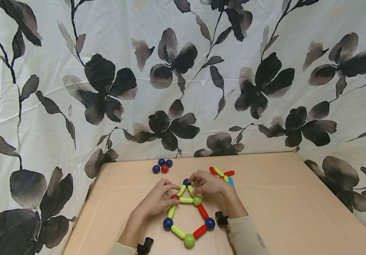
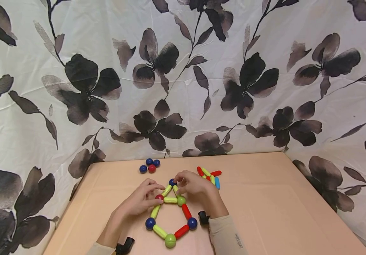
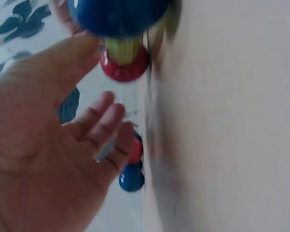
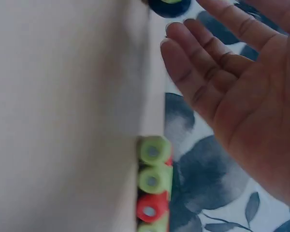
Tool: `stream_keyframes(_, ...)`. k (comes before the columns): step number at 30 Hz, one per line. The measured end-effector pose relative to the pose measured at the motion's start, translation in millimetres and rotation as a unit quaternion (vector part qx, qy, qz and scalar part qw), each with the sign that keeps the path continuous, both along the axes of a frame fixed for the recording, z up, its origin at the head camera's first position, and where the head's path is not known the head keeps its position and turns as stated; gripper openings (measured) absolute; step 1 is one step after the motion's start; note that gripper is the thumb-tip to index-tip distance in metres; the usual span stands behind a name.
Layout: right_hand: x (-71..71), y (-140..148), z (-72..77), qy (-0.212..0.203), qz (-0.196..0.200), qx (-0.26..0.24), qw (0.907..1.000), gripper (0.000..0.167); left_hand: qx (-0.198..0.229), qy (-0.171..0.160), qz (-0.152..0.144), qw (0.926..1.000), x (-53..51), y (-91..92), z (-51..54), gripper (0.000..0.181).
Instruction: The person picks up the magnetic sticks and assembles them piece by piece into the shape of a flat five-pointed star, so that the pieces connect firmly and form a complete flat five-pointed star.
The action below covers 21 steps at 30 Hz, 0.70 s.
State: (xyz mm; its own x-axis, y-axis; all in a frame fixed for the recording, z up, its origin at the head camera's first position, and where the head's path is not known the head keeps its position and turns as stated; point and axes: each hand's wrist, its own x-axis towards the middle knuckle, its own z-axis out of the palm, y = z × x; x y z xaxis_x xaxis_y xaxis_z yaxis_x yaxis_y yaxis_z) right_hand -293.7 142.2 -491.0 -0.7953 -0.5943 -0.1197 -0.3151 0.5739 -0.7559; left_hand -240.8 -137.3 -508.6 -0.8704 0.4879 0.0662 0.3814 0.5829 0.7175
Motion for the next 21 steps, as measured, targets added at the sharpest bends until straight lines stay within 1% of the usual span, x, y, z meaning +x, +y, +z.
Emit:
stream_keyframes(2, 3.0, 3.5, 5.8, -0.009, 0.001, 0.005, 0.9999, 0.034, -0.008, -0.004, -0.020, 0.9998, 1.2, 4.4, -0.7, 0.038)
stream_keyframes(4, 6.1, 7.0, 11.0, -0.029, 0.006, 0.015, 0.9995, 0.034, -0.021, 0.000, -0.027, 0.9994, 2.1, 7.0, -1.9, 0.033)
stream_keyframes(5, 7.9, 8.1, 13.4, -0.039, 0.007, 0.022, 0.9990, 0.035, -0.027, 0.002, -0.027, 0.9993, 2.3, 7.5, -2.3, 0.031)
stream_keyframes(7, 11.0, 8.9, 17.0, -0.054, 0.007, 0.043, 0.9976, 0.037, -0.033, 0.007, -0.018, 0.9993, 2.3, 6.7, -2.6, 0.028)
stream_keyframes(9, 14.0, 7.2, 18.9, -0.068, 0.003, 0.062, 0.9958, 0.039, -0.043, 0.020, 0.002, 0.9989, 1.5, 3.7, -2.4, 0.025)
stream_keyframes(11, 16.7, 4.0, 19.8, -0.073, -0.002, 0.081, 0.9940, 0.039, -0.056, 0.029, 0.031, 0.9975, 0.5, -0.2, -1.9, 0.024)
stream_keyframes(14, 20.5, -1.8, 19.2, -0.072, -0.005, 0.106, 0.9917, 0.040, -0.075, 0.041, 0.081, 0.9931, -1.0, -6.0, -1.6, 0.023)
stream_keyframes(16, 22.6, -5.5, 17.8, -0.069, -0.008, 0.121, 0.9902, 0.039, -0.087, 0.055, 0.108, 0.9889, -1.5, -8.3, -1.4, 0.019)
stream_keyframes(18, 24.0, -8.6, 16.3, -0.068, -0.011, 0.132, 0.9889, 0.036, -0.095, 0.071, 0.125, 0.9850, -1.4, -8.8, -0.7, 0.014)
stream_keyframes(21, 24.4, -11.7, 15.2, -0.065, -0.013, 0.140, 0.9880, 0.030, -0.097, 0.093, 0.132, 0.9821, -0.5, -7.9, 1.4, 0.006)
